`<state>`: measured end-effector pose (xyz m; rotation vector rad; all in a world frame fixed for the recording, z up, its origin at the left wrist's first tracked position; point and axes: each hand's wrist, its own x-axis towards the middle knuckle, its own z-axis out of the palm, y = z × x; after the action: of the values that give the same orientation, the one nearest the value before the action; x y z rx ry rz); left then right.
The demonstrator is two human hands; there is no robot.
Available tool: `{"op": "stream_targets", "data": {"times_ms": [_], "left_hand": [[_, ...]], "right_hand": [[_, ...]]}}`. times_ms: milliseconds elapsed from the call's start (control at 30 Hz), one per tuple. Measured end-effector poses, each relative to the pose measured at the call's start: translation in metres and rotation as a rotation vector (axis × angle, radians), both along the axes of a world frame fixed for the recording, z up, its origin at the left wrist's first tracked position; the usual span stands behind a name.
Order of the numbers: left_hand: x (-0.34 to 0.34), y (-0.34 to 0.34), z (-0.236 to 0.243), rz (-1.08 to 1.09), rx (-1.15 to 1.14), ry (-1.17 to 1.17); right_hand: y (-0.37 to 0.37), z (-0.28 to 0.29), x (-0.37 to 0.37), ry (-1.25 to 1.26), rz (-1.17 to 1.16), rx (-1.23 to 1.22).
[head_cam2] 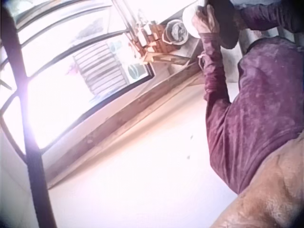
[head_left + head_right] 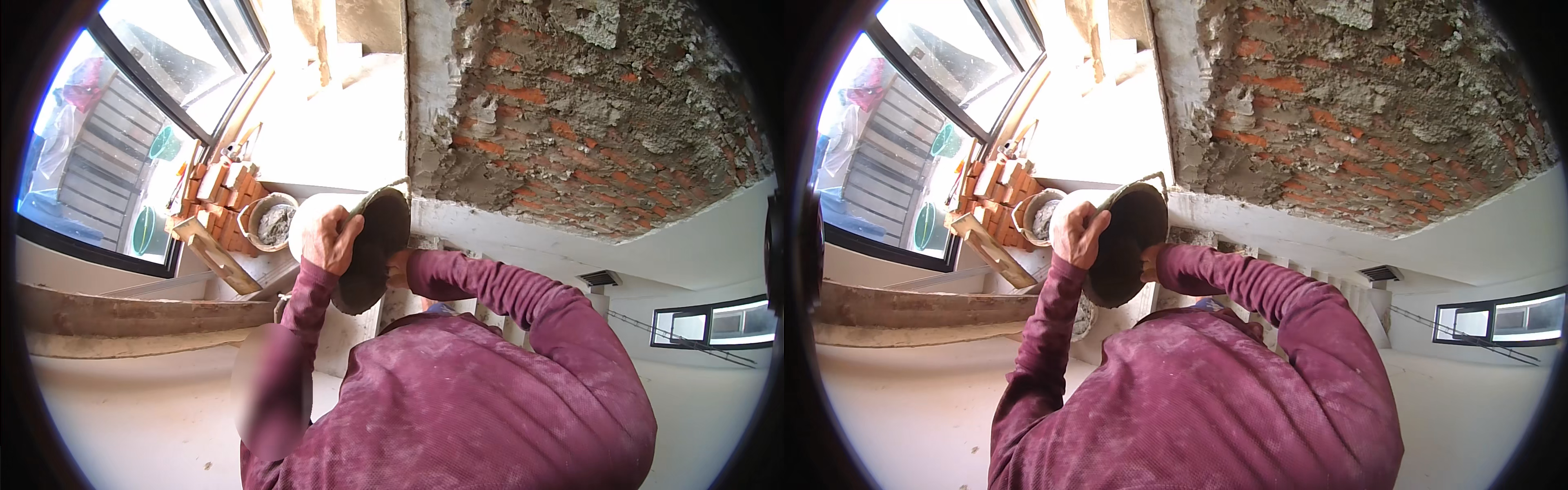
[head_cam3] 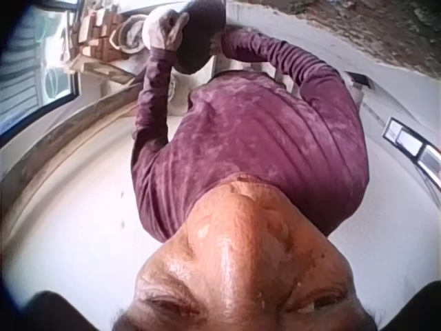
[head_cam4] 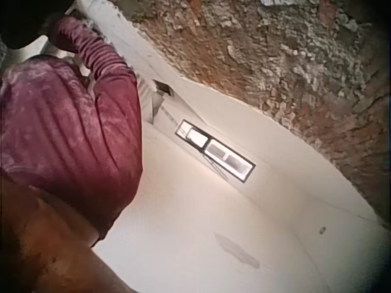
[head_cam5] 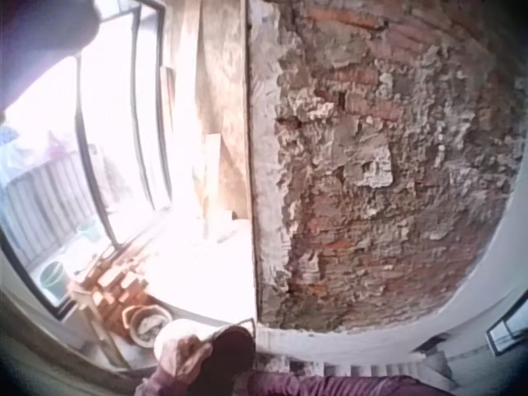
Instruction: The person applies plaster to a brick wall using a trowel, taking the material from a bucket placed on a set of stairs.
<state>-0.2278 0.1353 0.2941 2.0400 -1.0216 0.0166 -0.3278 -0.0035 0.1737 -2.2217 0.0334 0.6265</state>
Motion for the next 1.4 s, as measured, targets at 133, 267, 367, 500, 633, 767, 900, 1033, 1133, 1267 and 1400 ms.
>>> {"op": "stream_targets", "data": {"times_ms": [133,267,367,500,633,767,900,1033,1133,1267,1400], "left_hand": [[-0.008,0.006,-0.012,0.002,-0.065,0.116],[-0.005,0.019,-0.035,0.063,-0.263,0.29],[-0.007,0.026,-0.052,0.122,-0.41,0.416],[0.0,0.039,-0.095,0.264,-0.634,0.595],[0.004,0.093,-0.149,0.488,-0.657,0.659],[0.002,0.129,-0.189,0.595,-0.594,0.602],[-0.004,0.171,-0.222,0.756,-0.375,0.48],[-0.013,0.214,-0.222,0.883,-0.248,0.353],[-0.017,0.227,-0.233,0.918,-0.334,0.428],[-0.012,0.202,-0.241,0.893,-0.356,0.479],[0.005,0.195,-0.227,0.795,-0.394,0.487]], "right_hand": [[-0.004,-0.013,-0.016,-0.052,-0.033,0.213],[-0.013,-0.017,-0.019,-0.155,0.007,0.246],[-0.029,-0.008,-0.027,-0.07,-0.044,0.232],[-0.069,-0.004,-0.049,-0.13,-0.015,0.446],[-0.109,0.071,-0.066,0.376,-0.134,0.532],[-0.223,0.063,-0.079,0.505,-0.307,0.726],[-0.254,0.181,-0.069,0.217,-0.844,0.119],[-0.231,0.214,-0.093,-0.279,-0.223,-0.599],[-0.198,0.159,-0.088,-0.361,-0.204,-0.847],[-0.218,0.09,-0.067,-0.229,-0.297,-1.138],[-0.237,0.115,-0.057,-0.243,-0.489,-1.055]]}}
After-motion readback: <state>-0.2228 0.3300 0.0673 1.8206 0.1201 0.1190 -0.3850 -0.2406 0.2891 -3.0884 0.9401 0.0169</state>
